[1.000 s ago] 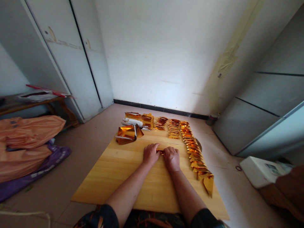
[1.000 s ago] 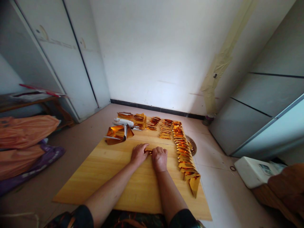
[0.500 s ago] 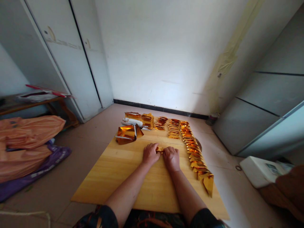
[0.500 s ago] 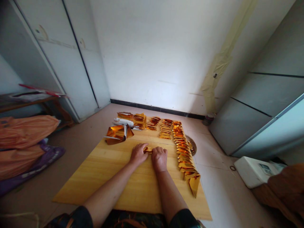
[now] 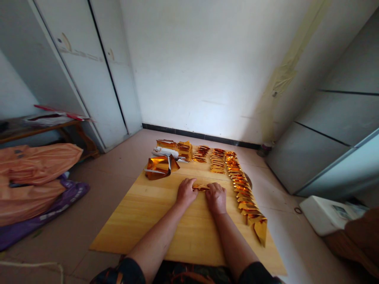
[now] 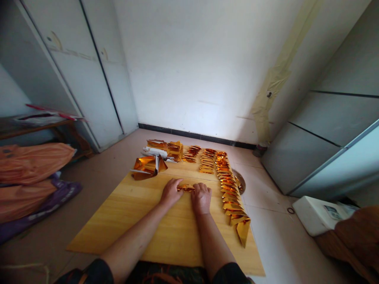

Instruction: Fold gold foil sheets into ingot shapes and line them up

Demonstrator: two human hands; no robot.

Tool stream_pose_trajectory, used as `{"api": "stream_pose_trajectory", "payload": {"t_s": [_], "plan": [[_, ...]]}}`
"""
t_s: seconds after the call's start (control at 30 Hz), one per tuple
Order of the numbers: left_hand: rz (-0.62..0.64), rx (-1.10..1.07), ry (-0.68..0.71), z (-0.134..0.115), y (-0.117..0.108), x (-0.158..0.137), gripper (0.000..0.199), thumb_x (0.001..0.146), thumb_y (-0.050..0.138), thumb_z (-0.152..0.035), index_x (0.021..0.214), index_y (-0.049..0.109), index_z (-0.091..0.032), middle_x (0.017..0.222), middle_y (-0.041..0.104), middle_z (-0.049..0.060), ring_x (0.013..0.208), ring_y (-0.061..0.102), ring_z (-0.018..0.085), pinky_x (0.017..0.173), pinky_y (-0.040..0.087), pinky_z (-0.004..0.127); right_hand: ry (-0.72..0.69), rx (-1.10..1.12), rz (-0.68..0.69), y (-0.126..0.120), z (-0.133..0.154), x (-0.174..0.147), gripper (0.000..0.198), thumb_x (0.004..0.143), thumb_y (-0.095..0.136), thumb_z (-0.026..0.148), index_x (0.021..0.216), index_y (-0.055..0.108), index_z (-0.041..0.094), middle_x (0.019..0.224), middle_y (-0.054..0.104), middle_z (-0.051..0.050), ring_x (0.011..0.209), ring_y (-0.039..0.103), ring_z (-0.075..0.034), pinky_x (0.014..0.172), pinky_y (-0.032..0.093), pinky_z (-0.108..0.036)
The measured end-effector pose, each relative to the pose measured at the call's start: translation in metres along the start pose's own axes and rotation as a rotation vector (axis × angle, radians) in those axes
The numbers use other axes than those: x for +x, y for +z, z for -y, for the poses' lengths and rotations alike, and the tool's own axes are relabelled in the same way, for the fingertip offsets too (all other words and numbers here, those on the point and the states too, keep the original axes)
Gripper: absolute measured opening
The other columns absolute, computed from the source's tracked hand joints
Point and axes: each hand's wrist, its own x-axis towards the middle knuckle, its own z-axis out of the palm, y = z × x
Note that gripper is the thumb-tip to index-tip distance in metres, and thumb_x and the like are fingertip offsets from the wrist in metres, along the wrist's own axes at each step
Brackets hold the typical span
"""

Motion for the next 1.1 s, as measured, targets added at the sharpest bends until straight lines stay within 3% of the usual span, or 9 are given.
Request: {"api": "stream_pose_trajectory", "payload": {"t_s": [0.27, 0.8, 1.0, 1.1], "plan": [[0.019, 0.142, -0.021, -0.011, -0.001, 0.002, 0.038, 0.080, 0.062, -0.026, 0.117, 0.059, -0.021, 0.103, 0.064, 0.006, 0.100, 0.057, 0.021, 0.090, 0.042, 0.031, 0.015, 0.008, 0.008, 0.000, 0.000, 0.001, 0.012, 0.085, 0.055, 0.014, 0.082, 0.064, 0.021, 0.080, 0.062, -0.001, 0.079, 0.052, -0.015, 0.071, 0.025, -0.027], [0.046, 0.249, -0.086, -0.020, -0.003, 0.004, 0.034, 0.082, 0.061, -0.030, 0.115, 0.058, -0.022, 0.103, 0.063, 0.006, 0.099, 0.056, 0.022, 0.085, 0.041, 0.032, 0.019, 0.020, 0.024, 0.003, -0.001, 0.002, 0.015, 0.086, 0.056, 0.014, 0.075, 0.064, 0.020, 0.077, 0.063, -0.002, 0.076, 0.052, -0.015, 0.071, 0.024, -0.027], [0.028, 0.240, -0.072, -0.018, 0.000, 0.004, 0.034, 0.082, 0.061, -0.028, 0.115, 0.058, -0.022, 0.102, 0.063, 0.006, 0.099, 0.055, 0.022, 0.086, 0.041, 0.032, 0.055, 0.023, 0.017, 0.000, 0.000, 0.003, 0.014, 0.085, 0.056, 0.013, 0.092, 0.066, 0.021, 0.083, 0.065, -0.002, 0.081, 0.053, -0.015, 0.072, 0.025, -0.027], [0.021, 0.225, -0.071, -0.017, -0.001, 0.005, 0.035, 0.081, 0.060, -0.027, 0.116, 0.058, -0.021, 0.102, 0.062, 0.007, 0.098, 0.056, 0.022, 0.085, 0.042, 0.031, 0.057, 0.001, 0.035, 0.002, 0.001, 0.006, 0.012, 0.086, 0.057, 0.016, 0.084, 0.067, 0.022, 0.081, 0.064, -0.001, 0.080, 0.054, -0.015, 0.070, 0.024, -0.028]]}}
